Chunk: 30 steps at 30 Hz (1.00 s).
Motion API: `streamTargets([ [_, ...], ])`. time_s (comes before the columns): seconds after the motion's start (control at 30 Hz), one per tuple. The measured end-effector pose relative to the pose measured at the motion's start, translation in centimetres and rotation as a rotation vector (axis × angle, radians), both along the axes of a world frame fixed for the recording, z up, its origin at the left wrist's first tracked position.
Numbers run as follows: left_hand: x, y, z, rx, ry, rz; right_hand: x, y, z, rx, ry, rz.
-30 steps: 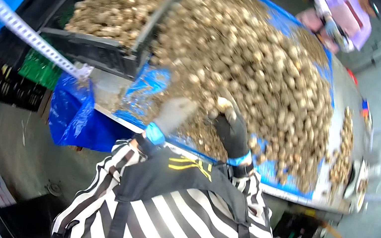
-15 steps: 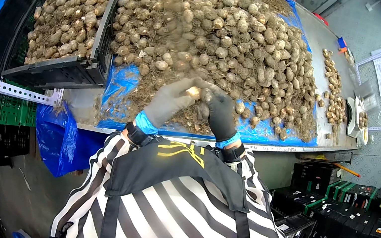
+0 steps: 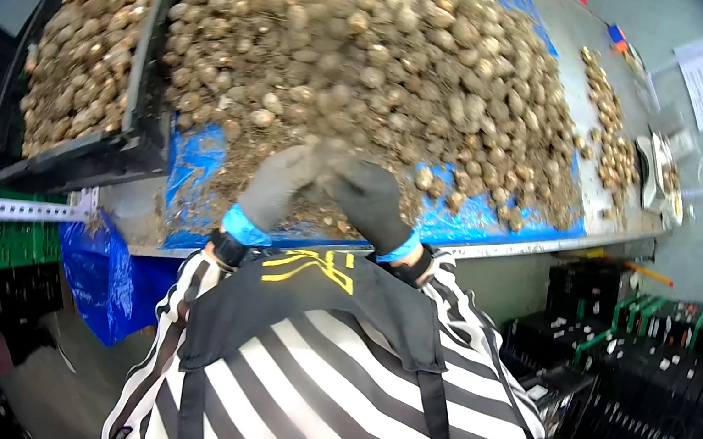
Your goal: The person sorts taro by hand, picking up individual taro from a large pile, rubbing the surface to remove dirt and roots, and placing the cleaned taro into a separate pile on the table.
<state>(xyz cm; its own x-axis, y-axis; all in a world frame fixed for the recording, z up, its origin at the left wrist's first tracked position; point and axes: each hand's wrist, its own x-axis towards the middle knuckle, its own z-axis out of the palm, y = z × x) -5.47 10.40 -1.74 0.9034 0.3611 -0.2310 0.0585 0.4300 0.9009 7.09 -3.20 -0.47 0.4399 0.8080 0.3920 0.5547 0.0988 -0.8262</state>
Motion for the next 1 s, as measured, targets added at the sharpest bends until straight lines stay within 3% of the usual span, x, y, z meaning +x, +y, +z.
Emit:
streamTargets([
  [0.07, -0.2, -0.5, 0.6, 0.041, 0.008, -0.003, 0.2, 0.1, 0.1, 0.113, 0.238, 0.071],
  [0.17, 0.3, -0.7, -0.2, 0.077, 0.083, 0.013, 1.5, -0.2, 0.6, 0.01, 0.317, 0.024],
  [0.2, 0.3, 0.0, -0.8, 0.006, 0.054, -0.014, 2.0, -0.7, 1.2, -0.159, 0.397, -0.131],
  [0.3, -0.2, 0.5, -0.3, -0.178, -0.063, 0.048, 7.5, -2.9, -3.1, -0.454, 0.12, -0.361],
  [0.47, 0.7, 0.4, 1.0, -0.295, -0.058, 0.097, 11.2, -6.6, -6.0, -0.699, -0.501, -0.624],
  [0.57, 1.1, 0.5, 0.6, -0.333, -0.135, 0.03, 11.0, -6.5, -7.2, -0.792, -0.493, -0.508],
  [0.6, 1.1, 1.1, -0.2, -0.317, -0.154, -0.048, 11.0, -6.2, -7.6, -0.651, -0.525, -0.506],
  [0.7, 0.0, 1.1, -1.3, -0.236, -0.066, -0.061, 10.5, -5.9, -7.8, -0.682, -0.316, -0.452],
  [0.73, 0.0, 1.3, -1.1, -0.26, -0.051, -0.09, 9.9, -6.0, -8.1, -0.601, -0.434, -0.522],
  [0.8, 0.0, 1.9, -1.1, -0.24, -0.067, -0.172, 9.7, -6.8, -8.2, -0.617, -0.416, -0.544],
  [0.87, -0.2, 1.9, -1.4, -0.22, -0.029, -0.162, 9.8, -7.9, -8.2, -0.649, -0.38, -0.547],
  [0.97, 0.2, 0.9, -0.6, -0.128, 0.095, -0.104, 10.1, -7.8, -8.7, -0.413, -0.446, -0.481],
  [1.0, 0.5, 0.4, 0.0, -0.086, 0.145, -0.073, 9.9, -7.3, -8.0, -0.444, -0.381, -0.463],
])
